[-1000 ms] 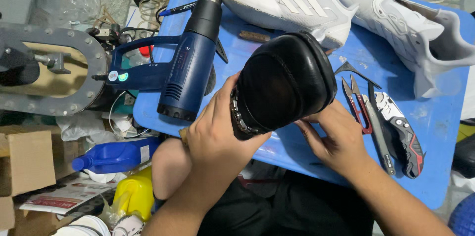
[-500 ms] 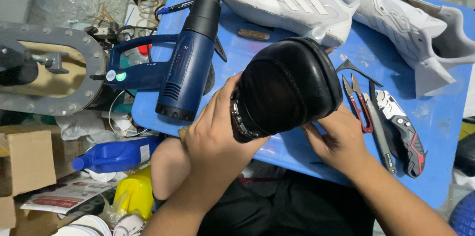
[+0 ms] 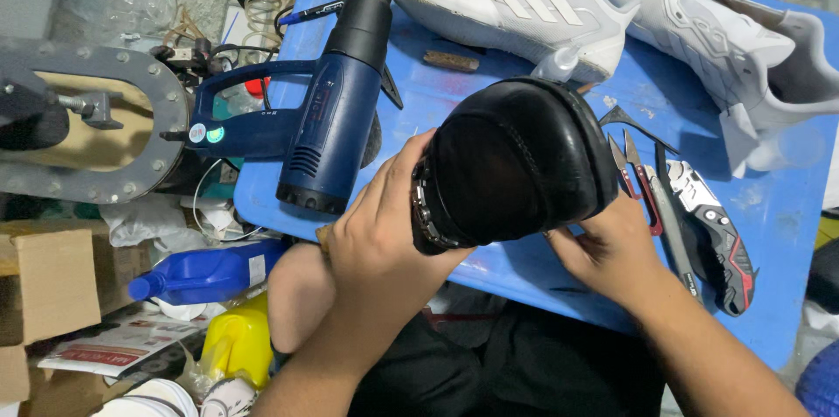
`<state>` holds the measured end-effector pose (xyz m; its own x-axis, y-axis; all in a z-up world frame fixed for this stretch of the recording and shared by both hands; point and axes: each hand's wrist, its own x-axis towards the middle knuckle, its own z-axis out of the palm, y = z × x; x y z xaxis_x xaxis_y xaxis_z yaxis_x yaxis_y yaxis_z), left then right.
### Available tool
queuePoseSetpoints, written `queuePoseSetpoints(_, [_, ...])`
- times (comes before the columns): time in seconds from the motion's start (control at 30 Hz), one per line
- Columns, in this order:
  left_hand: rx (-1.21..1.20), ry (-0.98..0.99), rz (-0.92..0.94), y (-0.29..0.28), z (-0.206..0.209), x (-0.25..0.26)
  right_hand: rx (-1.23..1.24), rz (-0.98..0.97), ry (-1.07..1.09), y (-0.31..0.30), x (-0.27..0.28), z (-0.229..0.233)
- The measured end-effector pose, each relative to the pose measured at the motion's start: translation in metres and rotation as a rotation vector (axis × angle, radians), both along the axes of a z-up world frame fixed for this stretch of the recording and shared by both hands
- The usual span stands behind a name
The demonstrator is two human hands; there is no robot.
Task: The person holds a black shoe and uses a small metal tool to scrape and clean the sole and edges. They rotate the shoe to access different areas, focusing on the seam between the sole and the upper part.
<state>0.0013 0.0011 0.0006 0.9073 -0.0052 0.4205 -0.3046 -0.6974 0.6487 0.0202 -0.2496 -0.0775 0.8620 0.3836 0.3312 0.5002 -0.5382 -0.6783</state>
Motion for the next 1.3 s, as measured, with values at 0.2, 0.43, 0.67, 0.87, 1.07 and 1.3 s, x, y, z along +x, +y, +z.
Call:
queuePoseSetpoints(0.2, [0.003, -0.01, -0.012, 0.0, 0.0, 0.0, 0.021, 0.052, -0.015, -0.004, 0.002, -0.004])
queuePoseSetpoints(0.43, [0.008, -0.03, -0.029, 0.0, 0.002, 0.0, 0.05, 0.056, 0.024, -0.006, 0.0, -0.006])
queuePoseSetpoints(0.67, [-0.006, -0.026, -0.047, 0.001, 0.006, 0.0, 0.046, 0.07, -0.016, -0.009, 0.001, -0.01])
queuePoseSetpoints(0.87, [0.002, -0.036, -0.062, 0.0, 0.006, 0.001, -0.063, 0.024, 0.044, -0.022, -0.001, -0.024])
queuePoseSetpoints(1.07, [0.009, -0.021, -0.051, 0.001, 0.006, 0.0, -0.148, 0.018, -0.153, -0.014, 0.003, -0.019])
queuePoseSetpoints(1.3, [0.0, -0.009, -0.058, 0.003, 0.005, 0.0, 0.061, 0.026, 0.135, -0.01, 0.003, -0.02])
